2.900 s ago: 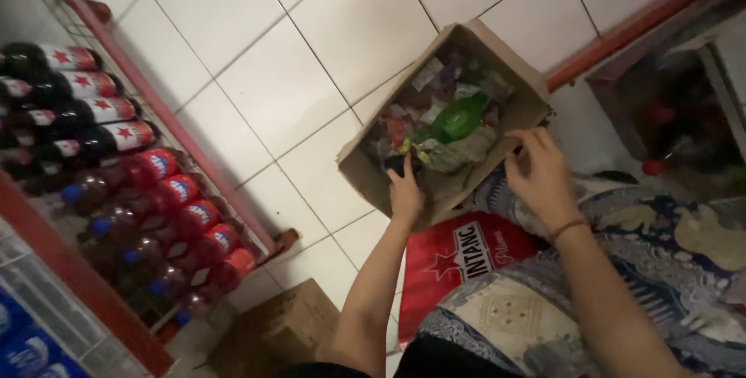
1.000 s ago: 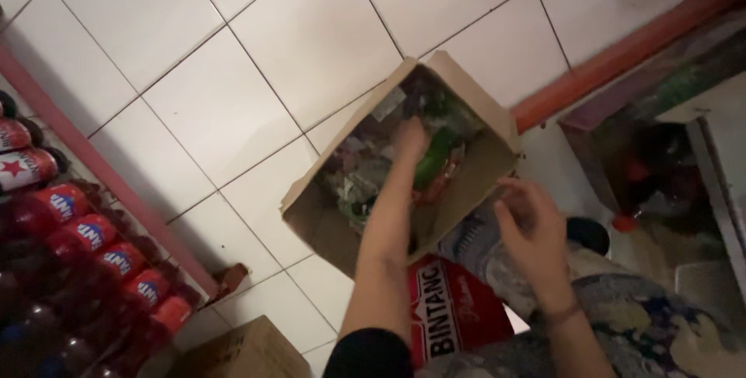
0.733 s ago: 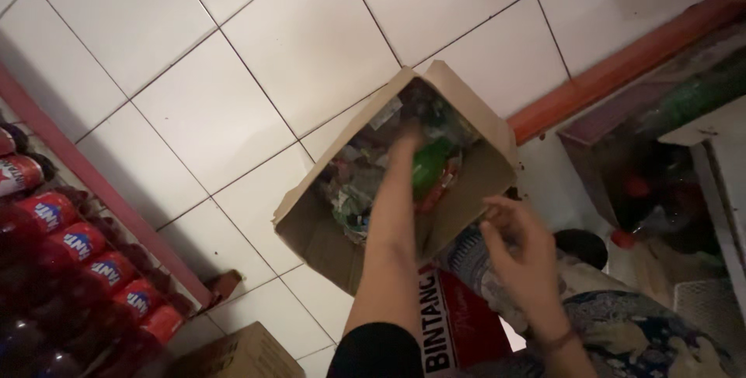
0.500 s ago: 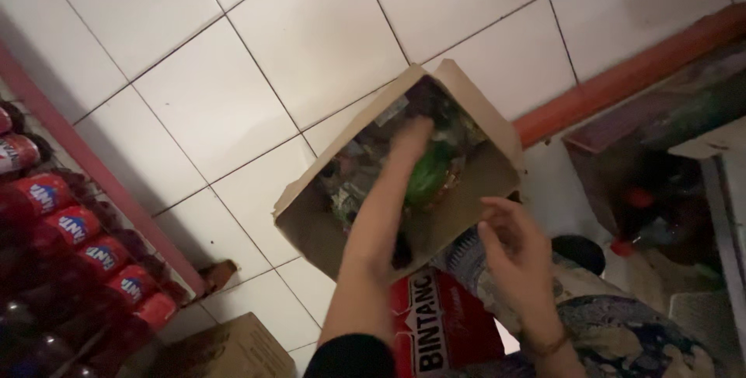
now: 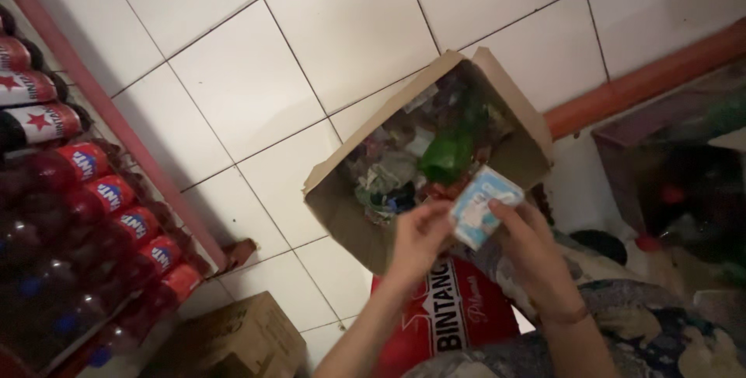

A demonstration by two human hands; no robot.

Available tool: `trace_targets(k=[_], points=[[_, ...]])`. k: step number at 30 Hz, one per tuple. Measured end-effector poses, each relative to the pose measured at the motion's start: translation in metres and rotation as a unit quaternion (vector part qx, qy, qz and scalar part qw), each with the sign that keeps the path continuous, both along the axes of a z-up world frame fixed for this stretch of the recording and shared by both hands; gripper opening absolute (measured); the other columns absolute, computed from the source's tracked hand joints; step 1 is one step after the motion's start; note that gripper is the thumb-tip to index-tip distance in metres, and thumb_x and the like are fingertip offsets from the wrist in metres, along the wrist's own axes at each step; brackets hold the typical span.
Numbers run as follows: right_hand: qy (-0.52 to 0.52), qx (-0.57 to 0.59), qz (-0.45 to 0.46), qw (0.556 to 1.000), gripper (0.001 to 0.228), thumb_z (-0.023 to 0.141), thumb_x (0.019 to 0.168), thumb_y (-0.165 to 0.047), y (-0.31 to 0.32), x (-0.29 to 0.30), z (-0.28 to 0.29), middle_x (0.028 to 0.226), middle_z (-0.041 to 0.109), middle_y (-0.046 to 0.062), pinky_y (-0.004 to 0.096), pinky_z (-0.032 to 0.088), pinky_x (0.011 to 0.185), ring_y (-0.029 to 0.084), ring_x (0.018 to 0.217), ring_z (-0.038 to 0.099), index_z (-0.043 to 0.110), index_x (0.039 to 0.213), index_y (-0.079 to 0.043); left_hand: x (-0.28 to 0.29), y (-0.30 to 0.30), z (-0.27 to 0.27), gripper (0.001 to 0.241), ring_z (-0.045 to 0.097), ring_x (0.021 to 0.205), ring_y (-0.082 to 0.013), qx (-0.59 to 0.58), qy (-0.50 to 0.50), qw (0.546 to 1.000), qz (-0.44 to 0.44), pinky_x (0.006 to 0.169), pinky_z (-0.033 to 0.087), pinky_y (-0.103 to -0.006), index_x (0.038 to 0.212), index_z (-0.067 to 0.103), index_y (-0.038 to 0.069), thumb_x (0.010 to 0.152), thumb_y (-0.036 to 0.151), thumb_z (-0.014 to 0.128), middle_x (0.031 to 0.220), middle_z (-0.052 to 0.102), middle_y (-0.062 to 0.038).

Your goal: The person picks up various beverage cartons from a cardboard box on the floor, scans each one with a handheld barcode scanner, and places them on a refrigerated shelf. The person handles multiple pink and red cartons one at a time.

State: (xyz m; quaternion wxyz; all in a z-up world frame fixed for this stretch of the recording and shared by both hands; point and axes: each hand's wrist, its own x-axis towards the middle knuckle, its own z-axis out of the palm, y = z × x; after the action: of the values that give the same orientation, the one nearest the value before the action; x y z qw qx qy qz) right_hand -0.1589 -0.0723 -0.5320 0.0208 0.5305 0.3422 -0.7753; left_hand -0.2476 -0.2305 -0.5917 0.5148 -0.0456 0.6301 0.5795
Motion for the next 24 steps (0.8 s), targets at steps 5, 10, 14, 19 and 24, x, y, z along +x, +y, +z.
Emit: trace_targets(k=[5, 10, 14, 19, 24], points=[[0.1, -0.024, -0.023, 0.994, 0.034, 0.062, 0.096, -0.023, -0.01, -0.009, 0.02, 0.105, 0.072, 0.009, 0.036, 0.058, 0.074, 0.018, 0.09, 0.072, 0.061, 0.124, -0.004, 0.04, -0.024, -0.017, 0.033, 0.074, 0.091, -0.0188, 0.123, -0.187, 0.972, 0.072, 0.083, 0.059, -0.0341, 0.114, 0.07, -0.007, 0.105, 0.022, 0.056, 0.103, 0.076, -0.012], [0.041, 0.021, -0.022, 0.999, 0.027, 0.062, 0.1, -0.027, -0.007, -0.008, 0.014, 0.103, 0.071, 0.006, 0.035, 0.057, 0.075, 0.016, 0.089, 0.07, 0.064, 0.117, -0.006, 0.027, -0.038, -0.066, 0.024, 0.068, 0.1, -0.0397, -0.164, 0.357, 0.914, -0.101, 0.085, 0.054, -0.0485, 0.098, 0.073, 0.002, 0.093, 0.024, 0.065, 0.102, 0.072, -0.021], [0.033, 0.015, -0.061, 0.997, 0.022, 0.06, 0.1, -0.026, -0.004, -0.001, 0.0, 0.101, 0.072, 0.006, 0.035, 0.056, 0.079, 0.017, 0.09, 0.07, 0.064, 0.113, -0.008, 0.021, -0.027, -0.101, 0.049, 0.058, 0.103, -0.0499, -0.314, 0.377, 0.861, -0.137, 0.083, 0.051, -0.0551, 0.111, 0.058, -0.001, 0.085, 0.035, 0.08, 0.112, 0.058, -0.032], [0.086, 0.046, -0.042, 0.994, 0.027, 0.058, 0.104, -0.023, 0.001, 0.01, -0.008, 0.109, 0.07, 0.006, 0.036, 0.055, 0.083, 0.017, 0.095, 0.068, 0.061, 0.121, -0.002, 0.033, -0.031, -0.154, 0.085, 0.062, 0.111, -0.0483, -0.337, 0.214, 0.917, -0.015, 0.09, 0.052, -0.0538, 0.137, 0.04, 0.003, 0.071, 0.031, 0.085, 0.117, 0.064, -0.028], [0.072, 0.094, -0.018, 0.993, 0.049, 0.063, 0.098, -0.02, -0.009, 0.001, -0.006, 0.115, 0.063, 0.003, 0.035, 0.055, 0.084, 0.013, 0.1, 0.066, 0.046, 0.142, -0.008, 0.032, -0.076, -0.178, 0.089, 0.069, 0.106, -0.042, -0.206, 0.28, 0.936, -0.049, 0.09, 0.055, -0.0478, 0.138, 0.042, -0.003, 0.07, 0.027, 0.092, 0.114, 0.069, -0.026]])
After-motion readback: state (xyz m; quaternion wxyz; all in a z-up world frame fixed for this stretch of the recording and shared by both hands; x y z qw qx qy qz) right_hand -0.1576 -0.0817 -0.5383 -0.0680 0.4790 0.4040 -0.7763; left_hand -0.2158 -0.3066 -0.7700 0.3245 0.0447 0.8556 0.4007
